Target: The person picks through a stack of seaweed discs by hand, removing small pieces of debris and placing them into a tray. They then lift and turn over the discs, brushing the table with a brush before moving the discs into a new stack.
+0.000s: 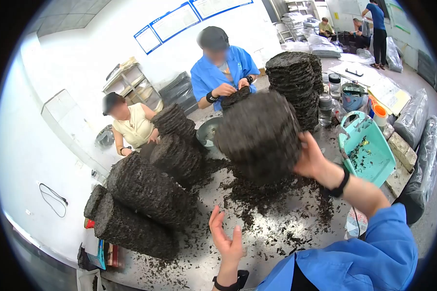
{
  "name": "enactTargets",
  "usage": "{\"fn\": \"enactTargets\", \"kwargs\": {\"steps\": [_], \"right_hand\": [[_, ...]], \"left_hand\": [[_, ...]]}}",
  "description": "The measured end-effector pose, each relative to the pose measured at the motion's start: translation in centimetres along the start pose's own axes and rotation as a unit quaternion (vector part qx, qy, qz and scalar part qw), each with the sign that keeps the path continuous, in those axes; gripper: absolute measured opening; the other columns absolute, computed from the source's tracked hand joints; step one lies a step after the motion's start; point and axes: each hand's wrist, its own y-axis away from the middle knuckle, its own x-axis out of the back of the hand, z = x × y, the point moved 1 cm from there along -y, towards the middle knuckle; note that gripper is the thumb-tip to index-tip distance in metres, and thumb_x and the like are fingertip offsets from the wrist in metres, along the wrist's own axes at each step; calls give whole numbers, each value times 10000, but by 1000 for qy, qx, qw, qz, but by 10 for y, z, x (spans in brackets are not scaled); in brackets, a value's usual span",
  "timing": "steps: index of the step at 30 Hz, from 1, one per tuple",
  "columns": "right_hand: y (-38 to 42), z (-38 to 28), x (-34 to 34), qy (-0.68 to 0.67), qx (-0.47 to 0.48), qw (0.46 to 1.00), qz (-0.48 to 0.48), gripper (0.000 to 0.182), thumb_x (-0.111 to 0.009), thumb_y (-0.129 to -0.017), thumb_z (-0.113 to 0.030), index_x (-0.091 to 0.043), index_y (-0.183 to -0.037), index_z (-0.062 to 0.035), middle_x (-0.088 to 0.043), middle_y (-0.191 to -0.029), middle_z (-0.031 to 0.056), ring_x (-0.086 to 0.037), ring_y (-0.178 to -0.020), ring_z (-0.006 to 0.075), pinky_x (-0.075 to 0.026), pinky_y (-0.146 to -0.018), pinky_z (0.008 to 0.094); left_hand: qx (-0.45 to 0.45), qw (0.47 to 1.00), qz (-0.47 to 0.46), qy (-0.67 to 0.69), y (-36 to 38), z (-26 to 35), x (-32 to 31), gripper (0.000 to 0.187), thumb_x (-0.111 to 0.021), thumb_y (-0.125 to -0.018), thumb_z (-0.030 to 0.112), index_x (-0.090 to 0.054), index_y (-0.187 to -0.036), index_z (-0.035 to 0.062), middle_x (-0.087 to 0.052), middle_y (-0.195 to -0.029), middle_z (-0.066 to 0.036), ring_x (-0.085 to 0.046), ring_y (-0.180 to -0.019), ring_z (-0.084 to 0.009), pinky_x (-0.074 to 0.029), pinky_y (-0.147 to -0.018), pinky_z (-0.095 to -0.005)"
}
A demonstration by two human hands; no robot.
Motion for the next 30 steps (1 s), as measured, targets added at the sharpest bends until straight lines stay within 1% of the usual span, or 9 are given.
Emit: {"fn": "enactTargets", "kwargs": {"steps": [9, 11, 18, 20, 22, 24, 26, 28, 30], "right_hand": [[-236, -63, 32, 23, 139, 988, 70, 497, -504, -941, -317, -494, -1352, -38, -597, -1308, 126, -543, -1233, 306, -387, -1092, 496], [-250, -62, 53, 38, 176, 979, 95, 472, -530, -948, -212, -463, -1365, -2, -524, -1371, 150, -523, -1248, 336, -360, -1102, 527], [-229, -74, 74, 245, 160, 925, 241, 627, -612, -947, -290, -400, -1432, 45, -428, -1458, 196, -457, -1301, 398, -466, -1043, 493], [-209, -79, 89, 268, 158, 917, 251, 596, -644, -934, -302, -449, -1392, 27, -476, -1419, 173, -522, -1242, 322, -532, -923, 418], [-170, -61, 105, 484, 248, 805, 235, 482, -668, -920, -277, -542, -1306, -17, -602, -1265, 118, -615, -1076, 213, -537, -778, 332], [-151, -41, 130, 567, 182, 798, 92, 335, -696, -897, -250, -640, -1151, -40, -693, -1000, 44, -651, -860, 130, -502, -656, 288], [-142, -17, 134, 643, 28, 765, 30, 232, -708, -882, -234, -697, -1017, -45, -694, -822, 29, -651, -734, 117, -516, -636, 290], [-152, 10, 143, 736, 8, 677, -1, 213, -715, -871, -247, -714, -954, -50, -701, -788, 55, -661, -702, 142, -530, -654, 312], [-166, 27, 140, 806, 18, 592, -19, 239, -717, -857, -271, -718, -973, -62, -719, -841, 87, -689, -758, 199, -546, -703, 348]], "left_hand": [[247, 939, 68, -231, 119, -36, 134, 568, -580, -921, 80, -372, -1433, -51, -376, -1513, -202, -351, -1416, -326, -285, -1157, -454], [362, 844, 97, -382, 152, -45, 163, 663, -582, -980, 441, -369, -1497, 85, -383, -1491, -248, -377, -1370, -438, -350, -1101, -564], [412, 779, 21, -473, 221, -115, 233, 776, -564, -968, 495, -308, -1510, 2, -309, -1539, -279, -331, -1390, -458, -334, -1114, -535], [483, 769, -17, -418, 232, -163, 274, 814, -586, -957, 503, -277, -1522, 5, -319, -1545, -261, -294, -1411, -461, -292, -1149, -527], [411, 679, 68, -604, 220, -178, 278, 669, -567, -973, 294, -316, -1451, -102, -307, -1534, -288, -314, -1430, -404, -259, -1158, -518], [532, 614, 55, -581, 160, -172, 269, 764, -504, -996, 413, -287, -1440, -168, -300, -1511, -351, -276, -1431, -458, -240, -1164, -525], [460, 649, 88, -600, 149, -227, 285, 736, -548, -965, 408, -376, -1392, -167, -386, -1454, -358, -315, -1401, -474, -252, -1162, -502], [482, 710, 102, -503, 95, -233, 232, 725, -593, -921, 417, -455, -1326, -169, -457, -1393, -358, -359, -1359, -490, -258, -1161, -496], [363, 745, 75, -554, 73, -258, 161, 671, -638, -881, 386, -509, -1260, -152, -492, -1350, -353, -399, -1322, -487, -252, -1165, -506]]}}
